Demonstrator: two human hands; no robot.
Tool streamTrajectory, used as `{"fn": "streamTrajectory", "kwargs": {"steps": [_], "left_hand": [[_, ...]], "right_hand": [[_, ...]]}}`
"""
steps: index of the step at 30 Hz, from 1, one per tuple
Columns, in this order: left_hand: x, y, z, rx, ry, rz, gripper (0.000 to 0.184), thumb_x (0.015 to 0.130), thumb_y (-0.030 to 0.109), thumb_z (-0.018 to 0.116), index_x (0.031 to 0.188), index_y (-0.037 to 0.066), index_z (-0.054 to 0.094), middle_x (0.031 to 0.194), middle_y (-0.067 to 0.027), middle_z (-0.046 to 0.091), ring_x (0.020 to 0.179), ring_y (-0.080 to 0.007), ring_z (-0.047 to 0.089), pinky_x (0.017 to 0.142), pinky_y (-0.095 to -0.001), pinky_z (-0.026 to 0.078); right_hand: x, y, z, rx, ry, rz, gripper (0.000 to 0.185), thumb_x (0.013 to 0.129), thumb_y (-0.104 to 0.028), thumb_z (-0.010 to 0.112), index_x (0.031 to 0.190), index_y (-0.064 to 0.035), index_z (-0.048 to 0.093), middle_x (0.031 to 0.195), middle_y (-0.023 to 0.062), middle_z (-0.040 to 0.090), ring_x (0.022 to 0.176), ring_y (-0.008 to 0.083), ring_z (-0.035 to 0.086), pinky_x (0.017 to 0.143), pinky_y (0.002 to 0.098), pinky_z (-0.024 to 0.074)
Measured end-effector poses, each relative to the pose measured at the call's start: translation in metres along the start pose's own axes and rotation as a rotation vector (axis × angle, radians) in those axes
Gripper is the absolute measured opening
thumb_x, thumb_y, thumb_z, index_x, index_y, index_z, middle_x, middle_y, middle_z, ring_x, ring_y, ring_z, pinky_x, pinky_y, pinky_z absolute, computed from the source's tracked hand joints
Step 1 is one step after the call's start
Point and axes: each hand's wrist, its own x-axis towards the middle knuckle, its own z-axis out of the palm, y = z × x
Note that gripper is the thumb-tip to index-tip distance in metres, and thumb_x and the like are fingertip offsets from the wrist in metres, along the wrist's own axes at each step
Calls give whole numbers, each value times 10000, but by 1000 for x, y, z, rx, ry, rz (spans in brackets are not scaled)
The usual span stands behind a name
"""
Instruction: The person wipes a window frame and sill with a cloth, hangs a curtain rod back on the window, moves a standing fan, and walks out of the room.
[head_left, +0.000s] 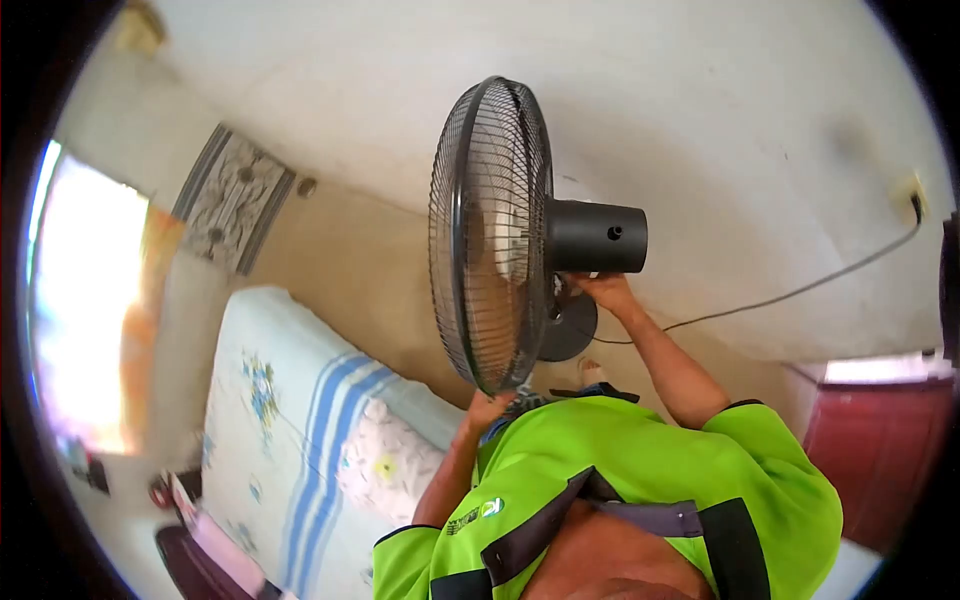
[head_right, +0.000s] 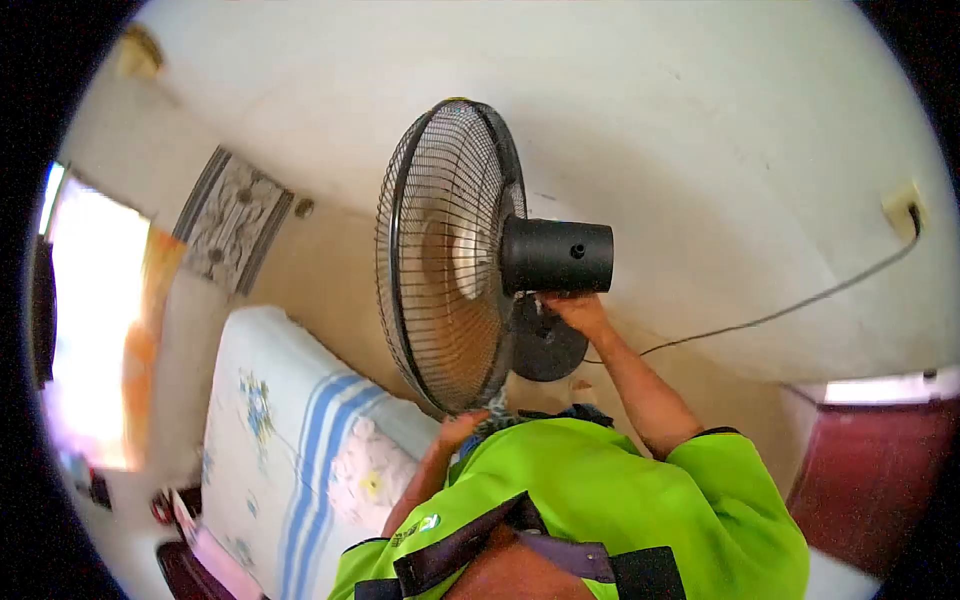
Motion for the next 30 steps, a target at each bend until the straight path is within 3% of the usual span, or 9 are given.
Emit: {"fn": "streamTrajectory", "kwargs": {"steps": [4,6,11,15,17,18,21,26,30], "left_hand": [[-28,22,18,-608,386,-296,440,885,101,593,1306,2,519,1272,-152,590,1159,-237,580,974,-437,487],[-40,-12,37,-872,679,-291,284,828,117,629,1099,33,619,950,-88,660,750,-154,655,524,-334,557],[-79,32,30,-955,1189,-101,289,849,115,623,1125,33,602,950,-39,632,765,-105,594,607,-278,511],[-85,48,17,-862,1354,82,254,869,85,615,1118,35,608,951,4,608,829,-78,534,722,-230,444],[-85,59,13,-879,1363,115,257,868,70,616,1122,30,608,961,7,610,845,-79,538,745,-232,446],[-84,64,10,-881,1361,168,261,868,55,617,1127,25,608,971,9,611,862,-80,541,768,-234,449],[-79,70,5,-880,1371,244,279,869,37,621,1147,24,606,989,10,617,880,-83,551,790,-238,456],[-79,87,-1,-867,1335,287,326,887,35,620,1210,14,575,1052,-2,612,938,-89,552,839,-234,448],[-76,103,-12,-759,1310,280,383,877,28,621,1254,4,557,1077,-14,616,947,-92,553,837,-236,450]], "right_hand": [[5,-30,-5,-305,-149,18,529,843,-415,708,1270,-128,584,1223,115,611,1179,305,535,1026,413,398],[13,24,6,-504,-142,-147,527,850,-424,699,1274,-132,583,1249,109,603,1200,301,520,1037,413,388],[19,42,24,-689,87,-358,523,870,-437,670,1285,-131,579,1299,111,590,1211,292,520,1034,400,396],[20,46,29,-323,50,-129,500,897,-375,674,1287,-78,576,1292,98,601,1166,231,572,1007,345,420],[28,60,19,-470,-98,-20,510,893,-332,691,1311,-72,558,1303,92,592,1156,212,572,1002,331,417],[43,124,32,-91,-49,107,560,884,-310,703,1358,-76,516,1317,99,582,1169,224,559,1007,326,411],[35,86,21,-417,27,-10,611,888,-305,703,1404,-77,468,1355,97,558,1215,222,522,1025,321,393],[20,54,23,-96,32,161,769,802,-294,793,1445,-74,434,1410,87,516,1283,218,468,1081,331,348],[35,67,25,-318,15,218,786,772,-216,803,1446,-76,425,1402,93,511,1277,218,472,1092,333,354]]}}
